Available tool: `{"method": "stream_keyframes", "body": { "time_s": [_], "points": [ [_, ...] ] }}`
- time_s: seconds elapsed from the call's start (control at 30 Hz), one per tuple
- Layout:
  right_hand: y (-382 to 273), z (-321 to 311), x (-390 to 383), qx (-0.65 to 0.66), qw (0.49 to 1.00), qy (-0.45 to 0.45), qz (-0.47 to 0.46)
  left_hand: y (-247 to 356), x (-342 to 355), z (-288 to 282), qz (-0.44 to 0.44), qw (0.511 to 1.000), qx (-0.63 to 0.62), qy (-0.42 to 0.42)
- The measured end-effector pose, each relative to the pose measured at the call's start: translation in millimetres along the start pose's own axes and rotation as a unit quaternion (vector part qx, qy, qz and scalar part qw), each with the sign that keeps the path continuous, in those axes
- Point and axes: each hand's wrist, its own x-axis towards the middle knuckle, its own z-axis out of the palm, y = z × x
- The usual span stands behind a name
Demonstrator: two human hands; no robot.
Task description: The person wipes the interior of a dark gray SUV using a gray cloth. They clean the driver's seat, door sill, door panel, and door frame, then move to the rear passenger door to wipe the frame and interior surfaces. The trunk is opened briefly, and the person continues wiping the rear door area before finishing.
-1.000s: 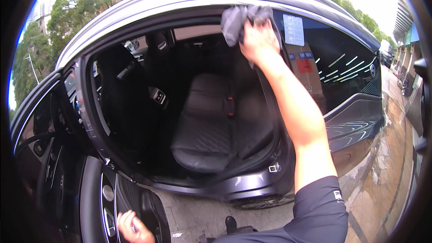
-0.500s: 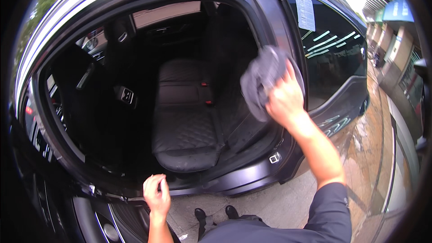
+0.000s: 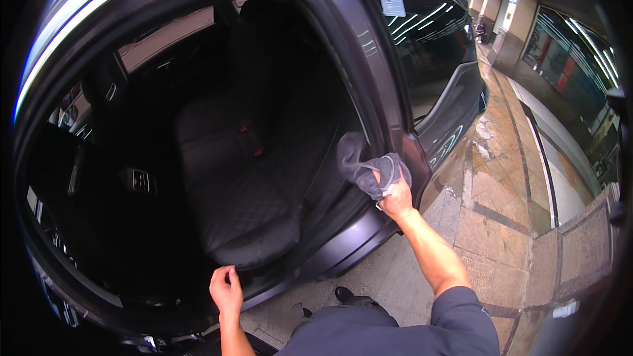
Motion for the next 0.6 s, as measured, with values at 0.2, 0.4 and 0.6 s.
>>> {"method": "stream_keyframes", "body": {
  "time_s": [0.2, 0.4, 0.6],
  "points": [
    [-40, -47, 186, -0.065, 0.985, 0.146, -0.063, 19, 26, -4, 0.046, 0.999, 0.004, -0.008],
    [-30, -61, 258, -0.009, 0.968, 0.182, -0.17, 38, 30, 35, 0.063, 0.996, -0.064, -0.027],
    [65, 13, 39, -0.045, 0.995, 0.089, -0.022, 0, -15, 45, -0.018, 0.99, 0.0, -0.142]
  ]
}}
